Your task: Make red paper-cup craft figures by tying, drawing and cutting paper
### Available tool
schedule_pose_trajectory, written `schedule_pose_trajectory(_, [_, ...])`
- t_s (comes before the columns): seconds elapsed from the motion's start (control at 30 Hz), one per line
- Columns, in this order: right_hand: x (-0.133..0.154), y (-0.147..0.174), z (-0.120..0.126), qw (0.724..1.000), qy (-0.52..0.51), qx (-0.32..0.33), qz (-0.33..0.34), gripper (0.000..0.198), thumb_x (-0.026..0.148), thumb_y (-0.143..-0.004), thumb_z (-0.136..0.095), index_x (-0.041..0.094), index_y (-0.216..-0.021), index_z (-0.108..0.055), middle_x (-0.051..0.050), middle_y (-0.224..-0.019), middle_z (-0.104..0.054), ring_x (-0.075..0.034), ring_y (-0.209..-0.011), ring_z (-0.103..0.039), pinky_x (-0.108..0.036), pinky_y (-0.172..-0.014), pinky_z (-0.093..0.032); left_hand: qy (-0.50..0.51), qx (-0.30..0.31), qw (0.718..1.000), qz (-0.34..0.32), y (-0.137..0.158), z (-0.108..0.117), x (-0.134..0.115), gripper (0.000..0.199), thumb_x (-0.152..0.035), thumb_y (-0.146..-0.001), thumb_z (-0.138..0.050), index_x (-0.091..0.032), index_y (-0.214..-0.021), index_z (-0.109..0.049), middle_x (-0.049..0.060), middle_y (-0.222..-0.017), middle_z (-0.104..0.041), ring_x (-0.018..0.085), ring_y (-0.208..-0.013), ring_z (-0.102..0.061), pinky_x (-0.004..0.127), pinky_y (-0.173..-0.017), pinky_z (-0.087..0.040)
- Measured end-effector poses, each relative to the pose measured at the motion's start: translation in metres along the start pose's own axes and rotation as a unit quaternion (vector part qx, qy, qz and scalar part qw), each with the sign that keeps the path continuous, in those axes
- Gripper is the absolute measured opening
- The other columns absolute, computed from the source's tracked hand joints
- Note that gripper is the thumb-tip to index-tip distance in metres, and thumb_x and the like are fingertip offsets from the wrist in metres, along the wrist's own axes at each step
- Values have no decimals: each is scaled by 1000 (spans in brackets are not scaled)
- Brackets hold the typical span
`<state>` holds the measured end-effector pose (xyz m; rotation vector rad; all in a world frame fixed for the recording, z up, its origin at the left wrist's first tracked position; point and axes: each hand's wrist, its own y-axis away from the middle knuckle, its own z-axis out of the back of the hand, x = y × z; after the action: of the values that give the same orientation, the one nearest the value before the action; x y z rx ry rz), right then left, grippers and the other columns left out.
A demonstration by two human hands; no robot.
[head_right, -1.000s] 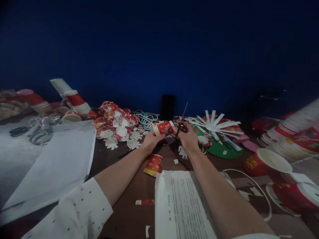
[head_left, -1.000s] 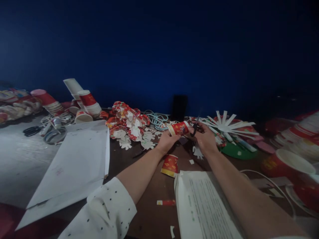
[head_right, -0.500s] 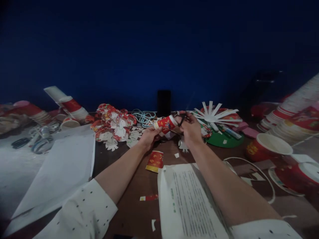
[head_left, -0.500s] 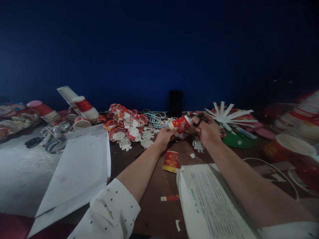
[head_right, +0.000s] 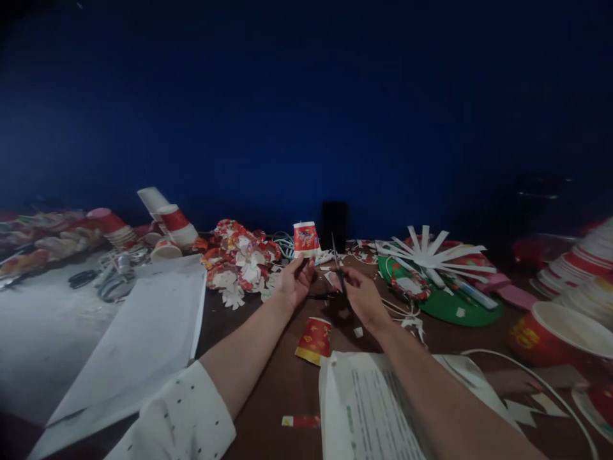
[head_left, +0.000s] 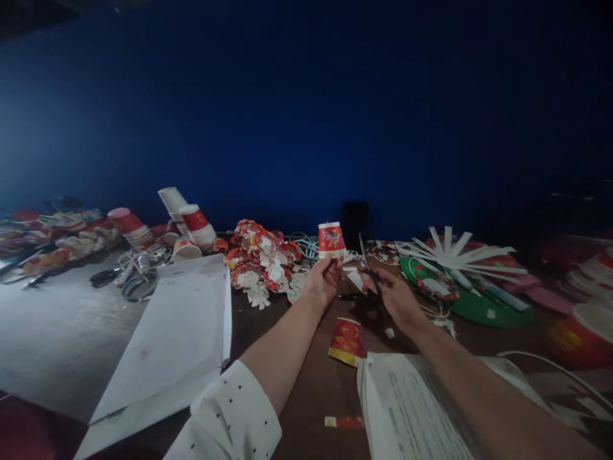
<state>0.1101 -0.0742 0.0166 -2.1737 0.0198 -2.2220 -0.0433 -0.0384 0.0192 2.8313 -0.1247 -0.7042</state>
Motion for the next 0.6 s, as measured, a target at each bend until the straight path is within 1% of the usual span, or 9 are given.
schedule_pose_trajectory(0.1, [-4, 2, -1, 999, 28, 20, -15, 50, 45, -64, -75, 19, -106, -66, 1, -67, -65, -14, -59, -58, -23, -51, -43, 24, -23, 999, 1, -1, 1, 0, 11, -8, -85, -55, -8, -75, -61, 10, -75, -69, 9, -63, -66, 13, -59, -55])
schedule_pose_trajectory(0.2, [-10, 1, -1, 998, 34, 37, -35, 52, 45, -64, -75, 21, -109, -65, -1, -74, -69, -15, -63, -61, -23, -50, -44, 45, -30, 999, -5, -1, 1, -1, 12, -6, -85, -53, -7, -75, -61, 10, -74, -69, 9, -63, -67, 13, -56, -55])
schedule_pose_trajectory(0.27, [-12, 0, -2, 997, 40, 44, -42, 51, 46, -64, -75, 22, -108, -65, -2, -77, -70, -17, -66, -64, -23, -49, -44, 53, -34, 998, -6, -2, 2, -2, 13, -5, -85, -53, -6, -75, -60, 10, -74, -69, 9, -62, -67, 13, -56, -55])
schedule_pose_trajectory(0.37, [-13, 1, -4, 995, 58, 59, -58, 46, 44, -64, -76, 24, -104, -66, -2, -76, -71, -18, -66, -65, -21, -44, -42, 69, -37, 997, -4, -2, 2, -4, 13, -5, -86, -52, -6, -76, -60, 10, -76, -69, 9, -63, -68, 12, -58, -55])
schedule_pose_trajectory(0.5, [-9, 6, -9, 987, 81, 109, -86, 39, 44, -65, -75, 24, -98, -67, -2, -75, -70, -18, -63, -65, -20, -40, -38, 81, -32, 996, -11, -4, 3, -5, 13, -5, -87, -51, -6, -78, -61, 10, -78, -69, 9, -67, -69, 12, -60, -56])
schedule_pose_trajectory(0.6, [-6, 10, -13, 986, 72, 132, -78, 40, 47, -65, -74, 23, -95, -66, -2, -77, -70, -17, -63, -65, -20, -40, -39, 72, -41, 997, -4, -4, 2, -3, 14, -4, -87, -51, -6, -76, -60, 8, -75, -68, 9, -65, -68, 12, -58, -55])
